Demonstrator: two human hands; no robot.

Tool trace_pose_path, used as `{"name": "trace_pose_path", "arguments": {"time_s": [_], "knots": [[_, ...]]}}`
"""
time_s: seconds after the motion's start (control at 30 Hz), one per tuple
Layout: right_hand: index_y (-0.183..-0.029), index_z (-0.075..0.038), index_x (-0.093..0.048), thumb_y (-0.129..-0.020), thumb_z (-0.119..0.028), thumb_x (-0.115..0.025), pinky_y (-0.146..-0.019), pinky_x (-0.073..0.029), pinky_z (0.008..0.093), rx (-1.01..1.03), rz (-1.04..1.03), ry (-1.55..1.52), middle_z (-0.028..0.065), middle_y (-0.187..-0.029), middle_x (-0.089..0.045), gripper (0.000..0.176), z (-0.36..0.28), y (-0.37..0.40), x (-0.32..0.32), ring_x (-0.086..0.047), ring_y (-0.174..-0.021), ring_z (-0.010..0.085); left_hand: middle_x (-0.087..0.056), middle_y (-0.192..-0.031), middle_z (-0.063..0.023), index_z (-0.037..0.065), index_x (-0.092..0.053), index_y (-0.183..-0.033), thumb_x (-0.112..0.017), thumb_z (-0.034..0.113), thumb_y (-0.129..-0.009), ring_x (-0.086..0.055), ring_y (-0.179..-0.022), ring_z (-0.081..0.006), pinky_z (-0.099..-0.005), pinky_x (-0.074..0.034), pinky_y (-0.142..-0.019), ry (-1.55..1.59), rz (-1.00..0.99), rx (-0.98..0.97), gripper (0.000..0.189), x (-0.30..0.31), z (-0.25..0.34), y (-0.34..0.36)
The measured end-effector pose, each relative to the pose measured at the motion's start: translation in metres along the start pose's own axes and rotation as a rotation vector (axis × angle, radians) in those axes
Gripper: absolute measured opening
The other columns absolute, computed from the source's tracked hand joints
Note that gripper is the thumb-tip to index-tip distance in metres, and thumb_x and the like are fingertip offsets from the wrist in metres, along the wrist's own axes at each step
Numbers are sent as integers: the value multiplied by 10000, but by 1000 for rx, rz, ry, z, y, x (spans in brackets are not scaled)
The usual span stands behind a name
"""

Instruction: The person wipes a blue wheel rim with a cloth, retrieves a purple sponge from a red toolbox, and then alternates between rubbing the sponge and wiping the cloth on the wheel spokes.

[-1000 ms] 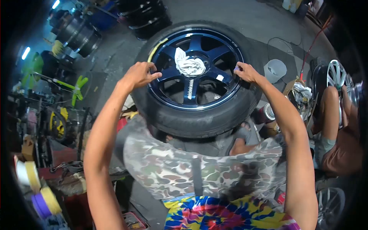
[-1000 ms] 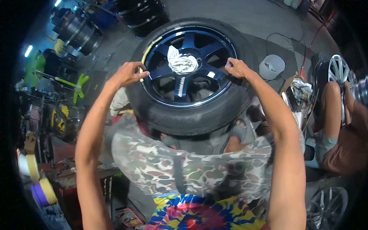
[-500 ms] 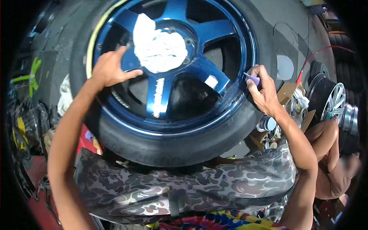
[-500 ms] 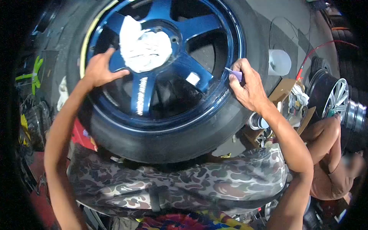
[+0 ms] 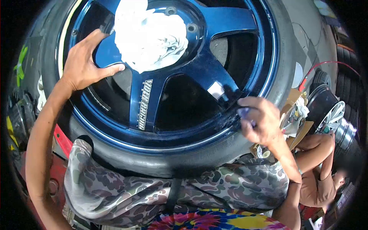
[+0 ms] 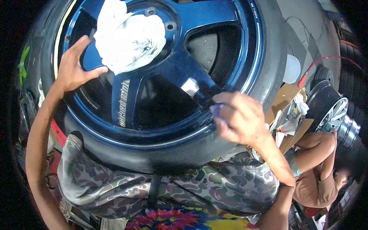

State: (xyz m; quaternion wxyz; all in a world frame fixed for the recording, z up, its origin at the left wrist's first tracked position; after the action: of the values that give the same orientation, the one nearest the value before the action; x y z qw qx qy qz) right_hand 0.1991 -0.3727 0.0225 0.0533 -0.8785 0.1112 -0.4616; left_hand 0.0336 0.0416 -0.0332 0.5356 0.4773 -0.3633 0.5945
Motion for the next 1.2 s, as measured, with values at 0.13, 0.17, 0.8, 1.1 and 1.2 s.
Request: {"name": "trace_pose_path", "arguments": {"time_s": [0.13, 0.17, 0.8, 1.1, 1.2], "knots": [[-933, -91, -617, -814, -188, -762, -631, -564, 328, 89, -169, -17, 150, -1305, -709, 211, -24, -6, -11, -666, -738, 206, -724, -1137, -189, 24, -667, -1258, -888, 684, -696, -726, -1052, -384, -460, -560, -960, -88, 83, -28, 895, 2, 6, 3], [-933, -91, -617, -814, -188, -762, -631, -564, 328, 93, -170, -12, 150, -1305, -709, 211, -27, -4, -15, -666, -738, 206, -743, -1154, -202, 40, -671, -1260, -879, 702, -695, -724, -1075, -394, -463, -555, -974, -90, 82, 2, 895, 0, 4, 4], [-872, -66, -508, -797, -59, -764, -576, -596, 344, -2, -171, 157, 148, -1429, -676, 267, -39, -1, -22, -696, -646, 211, -730, -1245, -264, -47, -631, -1372, -866, 775, -650, -705, -1142, -414, -479, -531, -1044, -102, 79, 184, 1118, -4, 19, 6], [-887, -63, -541, -828, -97, -759, -577, -593, 358, -94, -139, 196, 163, -1436, -659, 228, -30, -9, -20, -692, -631, 243, -724, -1262, -254, -25, -640, -1366, -859, 788, -648, -689, -1176, -402, -477, -519, -1060, -84, 46, 206, 1106, -5, 18, 8], [-889, -68, -553, -835, -129, -757, -580, -601, 372, -147, -183, 205, 148, -1441, -650, 219, -29, -15, -25, -701, -647, 254, -717, -1286, -244, -12, -635, -1377, -862, 791, -642, -683, -1190, -396, -478, -513, -1069, -89, 28, 227, 1112, -5, 16, 8]]}}
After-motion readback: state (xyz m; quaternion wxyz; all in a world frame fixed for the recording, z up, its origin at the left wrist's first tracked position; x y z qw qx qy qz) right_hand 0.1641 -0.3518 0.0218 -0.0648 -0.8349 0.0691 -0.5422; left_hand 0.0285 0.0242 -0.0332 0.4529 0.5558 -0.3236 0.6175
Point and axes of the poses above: each hand's wrist, its own y-axis away from the middle knuckle, its own x-axis out of the back of the hand, z = x × y, the point moved 4 cm from there along -y, towards the middle knuckle
